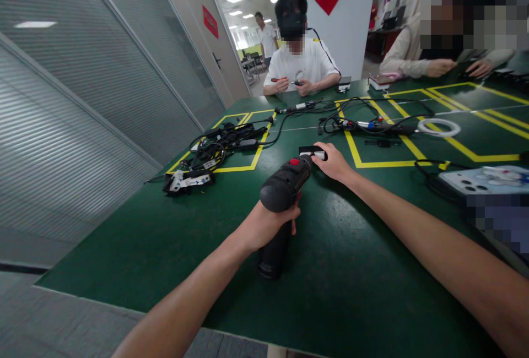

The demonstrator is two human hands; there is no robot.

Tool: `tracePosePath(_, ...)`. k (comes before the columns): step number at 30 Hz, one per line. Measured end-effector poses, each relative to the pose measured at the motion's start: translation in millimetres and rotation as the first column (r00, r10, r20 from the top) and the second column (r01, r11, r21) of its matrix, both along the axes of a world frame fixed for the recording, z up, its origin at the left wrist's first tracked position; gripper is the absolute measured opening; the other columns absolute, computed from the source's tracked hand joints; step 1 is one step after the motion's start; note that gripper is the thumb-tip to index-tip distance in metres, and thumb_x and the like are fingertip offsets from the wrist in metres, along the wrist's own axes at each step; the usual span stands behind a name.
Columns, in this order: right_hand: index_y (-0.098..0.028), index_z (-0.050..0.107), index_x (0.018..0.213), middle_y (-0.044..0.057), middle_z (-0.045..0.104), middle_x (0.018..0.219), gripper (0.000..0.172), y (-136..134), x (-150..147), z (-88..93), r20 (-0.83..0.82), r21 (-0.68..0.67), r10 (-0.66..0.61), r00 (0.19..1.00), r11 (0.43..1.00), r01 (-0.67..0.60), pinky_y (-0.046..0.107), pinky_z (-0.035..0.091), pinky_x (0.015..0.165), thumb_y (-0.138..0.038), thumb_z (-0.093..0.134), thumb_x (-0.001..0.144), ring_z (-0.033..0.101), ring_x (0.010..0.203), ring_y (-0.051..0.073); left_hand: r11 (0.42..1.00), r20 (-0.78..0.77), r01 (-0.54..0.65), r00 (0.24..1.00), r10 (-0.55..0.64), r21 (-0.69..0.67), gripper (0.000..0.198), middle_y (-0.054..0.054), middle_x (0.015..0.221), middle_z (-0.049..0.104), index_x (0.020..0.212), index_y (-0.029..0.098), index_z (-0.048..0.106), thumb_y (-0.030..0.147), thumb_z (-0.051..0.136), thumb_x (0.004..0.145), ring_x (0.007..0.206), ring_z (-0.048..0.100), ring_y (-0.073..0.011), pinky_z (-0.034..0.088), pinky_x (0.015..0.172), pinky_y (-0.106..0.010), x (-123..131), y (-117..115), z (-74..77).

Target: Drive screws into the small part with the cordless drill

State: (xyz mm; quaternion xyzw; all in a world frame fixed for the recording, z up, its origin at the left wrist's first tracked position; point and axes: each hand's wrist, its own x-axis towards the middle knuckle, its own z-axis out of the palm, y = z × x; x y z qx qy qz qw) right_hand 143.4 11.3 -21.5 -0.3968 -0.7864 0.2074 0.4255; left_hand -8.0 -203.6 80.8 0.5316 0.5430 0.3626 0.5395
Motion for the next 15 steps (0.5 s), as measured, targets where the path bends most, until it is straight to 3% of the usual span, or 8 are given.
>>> tracePosePath(11, -0.021, 0.056, 0.119, 0.008, 0.055, 0.11, 0.04, 0.2, 0.9, -1.8, -0.006, -0.007, 0.016, 1.0, 1.0, -0.016, 0.038, 0.042, 0.096, -0.031, 0.056, 0.081, 0.056, 0.102, 0.023, 0.999, 0.036, 0.015, 0.999, -0.014, -0.037, 0.023, -0.004, 0.088, 0.059, 0.092, 0.013, 0.053, 0.024, 0.061, 0.073, 0.058, 0.062, -0.012, 0.05, 0.061, -0.03, 1.6, 0.0, 0.1)
tracePosePath(15, -0.021, 0.056, 0.119, 0.009, 0.054, 0.11, 0.04, 0.3, 0.6, -1.9, -0.006, -0.001, 0.016, 1.0, 1.0, -0.016, 0.038, 0.042, 0.095, -0.032, 0.055, 0.081, 0.057, 0.101, 0.023, 0.999, 0.044, 0.012, 0.999, -0.011, -0.034, 0.027, -0.003, 0.093, 0.059, 0.096, 0.015, 0.05, 0.022, 0.06, 0.072, 0.05, 0.058, -0.009, 0.047, 0.053, -0.027, 1.9, -0.1, 1.3)
